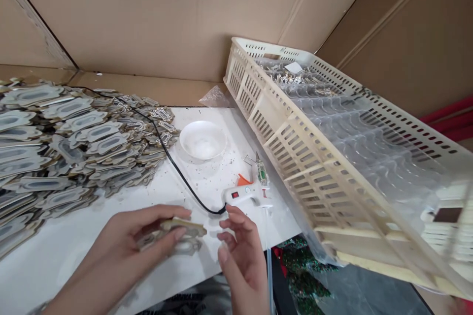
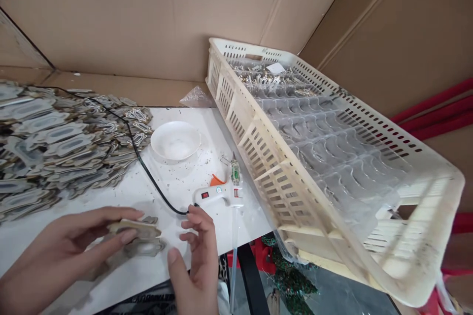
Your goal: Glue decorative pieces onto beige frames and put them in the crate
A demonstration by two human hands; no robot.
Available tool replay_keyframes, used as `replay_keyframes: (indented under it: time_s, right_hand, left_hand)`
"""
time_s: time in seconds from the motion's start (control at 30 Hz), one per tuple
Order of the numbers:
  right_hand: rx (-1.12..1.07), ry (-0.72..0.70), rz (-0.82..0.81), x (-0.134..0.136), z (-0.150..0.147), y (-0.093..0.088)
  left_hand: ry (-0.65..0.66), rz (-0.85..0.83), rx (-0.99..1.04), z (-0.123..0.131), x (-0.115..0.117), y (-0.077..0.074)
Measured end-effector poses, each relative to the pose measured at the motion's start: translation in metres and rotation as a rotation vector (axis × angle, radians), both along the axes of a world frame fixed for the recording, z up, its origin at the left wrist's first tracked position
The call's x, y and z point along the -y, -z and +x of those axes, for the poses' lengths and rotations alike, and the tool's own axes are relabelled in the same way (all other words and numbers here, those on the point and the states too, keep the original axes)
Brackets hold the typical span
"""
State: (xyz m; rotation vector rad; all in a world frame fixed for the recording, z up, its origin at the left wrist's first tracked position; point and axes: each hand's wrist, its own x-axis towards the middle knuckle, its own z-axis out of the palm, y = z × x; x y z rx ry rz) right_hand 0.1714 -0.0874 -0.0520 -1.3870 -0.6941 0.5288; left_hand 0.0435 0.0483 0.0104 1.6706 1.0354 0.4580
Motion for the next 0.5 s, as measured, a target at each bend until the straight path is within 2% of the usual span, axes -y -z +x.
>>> replay_keyframes:
  time_s: [0.07,0.23,0.4,0.5]
  right_hand:
    - [-0.19,-0.016,0.014,0.002,0.002,0.001]
    - [-0.428,-0.001,0.038,0.007,0.007,0.002]
    - [-0.743,-0.043,0.056,0.012,0.022,0.013]
    - [-0.834,-0.032,0.082,0.008,0.031,0.015]
  left_hand:
    - [0.039,-0.09,0.049,0.018,-0.007,-0.006]
    - [0.172,-0.196,0.077,0.066,-0.023,-0.009]
    - [0.235,-0.219,0.193,0.11,-0.032,-0.002]
    - [0.256,-0.209,0.197,0.126,-0.031,0.006]
